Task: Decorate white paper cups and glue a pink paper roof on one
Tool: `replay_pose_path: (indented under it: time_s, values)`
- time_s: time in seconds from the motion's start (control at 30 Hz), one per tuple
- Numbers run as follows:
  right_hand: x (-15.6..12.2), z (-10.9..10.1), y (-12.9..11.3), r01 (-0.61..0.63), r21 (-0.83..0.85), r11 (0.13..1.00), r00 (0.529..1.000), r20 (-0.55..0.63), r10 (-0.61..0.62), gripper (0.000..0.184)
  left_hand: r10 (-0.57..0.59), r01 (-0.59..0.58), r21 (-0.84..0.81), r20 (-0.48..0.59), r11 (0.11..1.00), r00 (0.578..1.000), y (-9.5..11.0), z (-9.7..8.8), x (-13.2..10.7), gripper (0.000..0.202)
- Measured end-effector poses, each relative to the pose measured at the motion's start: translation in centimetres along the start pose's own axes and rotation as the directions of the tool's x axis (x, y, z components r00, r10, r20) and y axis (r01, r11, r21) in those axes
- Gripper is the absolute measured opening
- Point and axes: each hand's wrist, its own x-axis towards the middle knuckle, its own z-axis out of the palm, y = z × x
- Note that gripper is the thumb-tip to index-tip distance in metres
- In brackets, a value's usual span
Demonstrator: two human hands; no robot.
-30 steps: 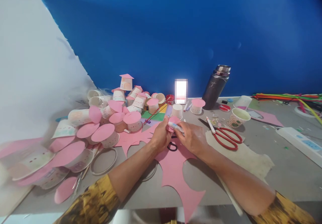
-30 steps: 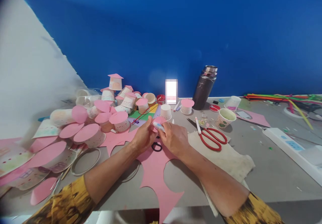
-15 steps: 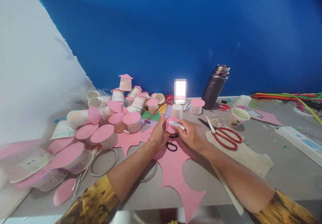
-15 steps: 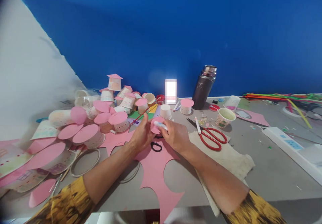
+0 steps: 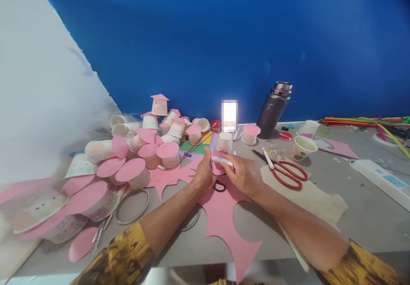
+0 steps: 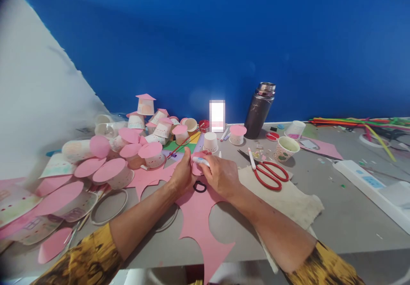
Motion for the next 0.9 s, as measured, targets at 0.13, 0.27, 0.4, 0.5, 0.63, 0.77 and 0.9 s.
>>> replay_pose_path:
  time_s: [0.13, 0.27, 0.4, 0.5, 0.63, 0.77, 0.9]
  values:
    - [0.3, -0.3, -0.3, -0.110, -0.031, 0.993, 0.994, -0.008, 0.110, 0.025, 0.070, -0.066, 0.119, -0.030, 0.991, 0.997, -0.7, 0.5, -0.6, 0.058]
    - [0.8, -0.8, 0.1, -0.205, -0.034, 0.978, 0.978, 0.036, 0.206, 0.029, 0.157, -0.169, 0.119, 0.100, 0.979, 0.982, -0.9, 1.0, -1.0, 0.055]
    - [1.0, -0.9, 0.7, -0.143, 0.033, 0.989, 0.989, 0.045, 0.142, 0.030, 0.134, -0.145, 0.118, 0.098, 0.982, 0.986, 0.2, 0.7, -0.6, 0.056]
    - [0.9, -1.0, 0.7, 0.002, 0.077, 0.997, 0.998, 0.066, -0.007, 0.026, 0.055, -0.062, 0.096, 0.070, 0.993, 0.996, 1.3, 0.4, -0.2, 0.061]
    - [0.7, -1.1, 0.4, 0.043, 0.043, 0.998, 0.994, 0.095, -0.047, 0.022, -0.005, -0.002, 0.086, 0.082, 0.996, 0.997, 1.6, 0.6, -0.3, 0.061]
    - [0.6, -1.0, 0.1, -0.035, 0.018, 0.999, 0.995, 0.095, 0.033, 0.023, 0.024, -0.027, 0.063, 0.043, 0.998, 0.999, 0.8, 1.0, -0.5, 0.062]
    - [0.5, -0.7, 0.1, -0.118, 0.010, 0.993, 0.990, 0.075, 0.117, 0.024, 0.106, -0.110, 0.018, 0.162, 0.994, 0.981, 0.1, 1.2, -0.7, 0.064]
